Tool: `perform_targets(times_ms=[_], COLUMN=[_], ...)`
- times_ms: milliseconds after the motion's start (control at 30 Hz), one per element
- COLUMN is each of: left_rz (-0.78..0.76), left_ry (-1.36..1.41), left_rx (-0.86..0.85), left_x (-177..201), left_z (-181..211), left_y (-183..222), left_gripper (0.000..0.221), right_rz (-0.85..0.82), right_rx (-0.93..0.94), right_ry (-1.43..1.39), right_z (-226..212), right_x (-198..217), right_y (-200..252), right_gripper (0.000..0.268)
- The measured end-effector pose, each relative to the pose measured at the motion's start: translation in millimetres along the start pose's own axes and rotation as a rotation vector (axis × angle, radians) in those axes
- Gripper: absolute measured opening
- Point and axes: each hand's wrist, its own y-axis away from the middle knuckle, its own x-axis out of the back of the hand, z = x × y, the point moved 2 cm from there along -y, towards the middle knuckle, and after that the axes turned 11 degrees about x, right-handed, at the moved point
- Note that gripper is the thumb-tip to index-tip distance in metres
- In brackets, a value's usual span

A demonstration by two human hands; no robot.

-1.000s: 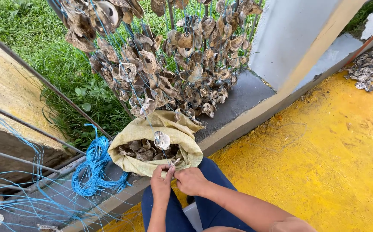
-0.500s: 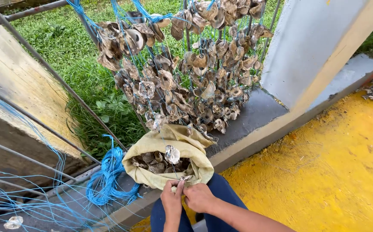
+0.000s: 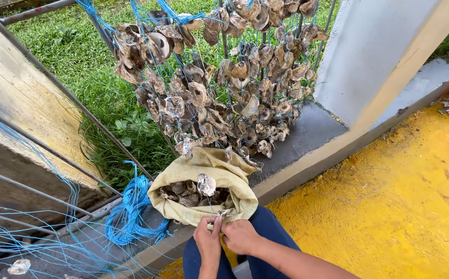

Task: The recorder strings dried oyster shells onto blue fishing lines for aquaculture purposes.

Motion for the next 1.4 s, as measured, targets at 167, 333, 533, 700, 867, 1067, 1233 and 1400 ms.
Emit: perform_targets(times_ms=[167,333,533,700,867,1067,1233,1400], left_rz=[0.0,0.0,0.007,-0.019,-0.076,-0.145,-0.249,-0.361], left_ry=[0.021,0.004,0.033,-0.046,-0.184,-0.2,0.146,0.452], left_rx=[0.018,0.031,-0.053,0.06,-0.043,-0.011,0.212,0.137], left_x=[-0.9,-1.5,-2.1,-7.2,-22.0,-41.8,-67.3,-71.5], left_z=[2.5,1.8,-9.6,-6.1,-12.5,-9.2,-36.8,-39.1], left_y=[2.1,1.9,-0.4,-5.5,-14.3,-15.5,-2.3,5.0], left_gripper=[0.021,0.021,0.021,0.028,0.031,0.031,0.027,0.019], right_rz=[-0.031,-0.051,0.016,0.004,0.033,0.148,0.156,0.144], right_rx=[-0.019,-0.036,0.012,-0.026,-0.075,-0.093,-0.175,-0.206], right_ry=[-0.01,-0.036,-0.022,-0.033,-0.058,-0.083,-0.131,-0.094], right_z=[-2.8,-2.1,2.0,2.8,3.6,23.5,26.5,46.4], right_x=[5.6,4.3,-5.2,-0.5,21.9,23.7,39.7,55.2], right_y=[1.7,2.3,1.8,5.8,11.0,25.0,43.7,65.2], right_gripper=[0.023,0.023,0.022,0.02,0.02,0.015,0.015,0.016])
